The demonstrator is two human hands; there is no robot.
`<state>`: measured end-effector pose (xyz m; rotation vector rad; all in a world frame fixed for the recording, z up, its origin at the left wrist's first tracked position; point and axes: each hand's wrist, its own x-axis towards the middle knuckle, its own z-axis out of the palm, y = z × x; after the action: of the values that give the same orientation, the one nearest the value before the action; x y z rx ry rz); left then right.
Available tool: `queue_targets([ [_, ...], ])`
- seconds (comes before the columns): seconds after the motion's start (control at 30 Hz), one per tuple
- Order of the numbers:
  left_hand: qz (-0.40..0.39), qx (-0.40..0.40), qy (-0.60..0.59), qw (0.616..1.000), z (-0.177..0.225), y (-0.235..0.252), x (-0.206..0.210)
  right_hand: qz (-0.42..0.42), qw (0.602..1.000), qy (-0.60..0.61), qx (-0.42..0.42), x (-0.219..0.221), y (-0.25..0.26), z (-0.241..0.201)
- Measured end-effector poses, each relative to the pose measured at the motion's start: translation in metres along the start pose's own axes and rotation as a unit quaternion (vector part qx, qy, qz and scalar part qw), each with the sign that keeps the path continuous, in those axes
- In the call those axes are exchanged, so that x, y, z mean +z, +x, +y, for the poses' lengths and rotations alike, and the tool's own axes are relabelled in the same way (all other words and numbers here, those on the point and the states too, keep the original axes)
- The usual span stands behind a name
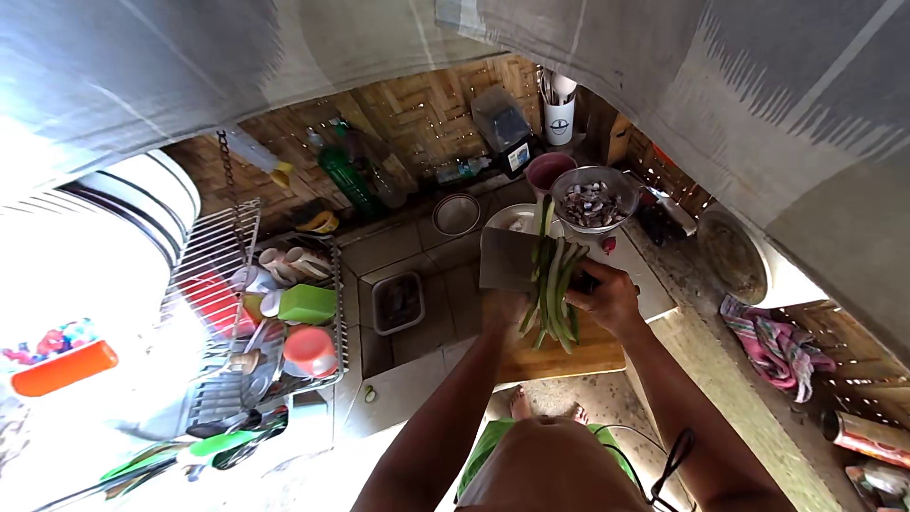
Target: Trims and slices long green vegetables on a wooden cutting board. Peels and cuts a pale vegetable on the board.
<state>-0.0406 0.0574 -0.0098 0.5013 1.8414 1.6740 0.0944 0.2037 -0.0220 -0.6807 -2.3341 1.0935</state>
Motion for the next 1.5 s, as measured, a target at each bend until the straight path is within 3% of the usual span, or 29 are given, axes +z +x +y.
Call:
queue_targets([
  [0.23,0.026,-0.035,-0.114,0.993,0.022,-0.017,0.013,-0.007,1.0,-0.011,-0.02,0.001,-0.005,0.009],
  [0.37,-0.04,0.035,-0.124,0.991,-0.008,0.002,-0.002,-0.025,1.0,0.001,-0.001,0.0,-0.007,0.007],
  [0.53,-0.073,0.052,-0.183,0.979,-0.012,0.012,0.0,-0.027,1.0,0.01,0.002,-0.002,-0.006,0.012],
  [0.67,-0.083,0.085,-0.196,0.973,-0.007,0.01,0.002,-0.018,0.999,0.026,-0.001,-0.001,-0.006,0.014],
  [0.73,-0.052,0.076,-0.203,0.975,-0.003,0.004,0.005,-0.017,1.0,0.025,0.004,-0.002,-0.005,0.012],
  [0.97,-0.002,0.0,-0.163,0.987,0.008,-0.007,0.006,-0.017,1.0,0.008,0.003,-0.003,-0.004,0.007],
  [1.17,0.003,0.03,-0.188,0.982,0.01,-0.01,0.008,-0.01,1.0,-0.009,0.008,-0.001,-0.002,0.006],
  [1.37,0.042,0.01,-0.051,0.998,0.002,-0.011,0.001,0.007,0.999,-0.034,-0.017,-0.002,-0.003,0.006],
  [1.5,0.058,0.004,-0.045,0.997,0.009,-0.016,0.003,0.028,0.998,-0.037,-0.036,0.001,-0.004,0.006],
])
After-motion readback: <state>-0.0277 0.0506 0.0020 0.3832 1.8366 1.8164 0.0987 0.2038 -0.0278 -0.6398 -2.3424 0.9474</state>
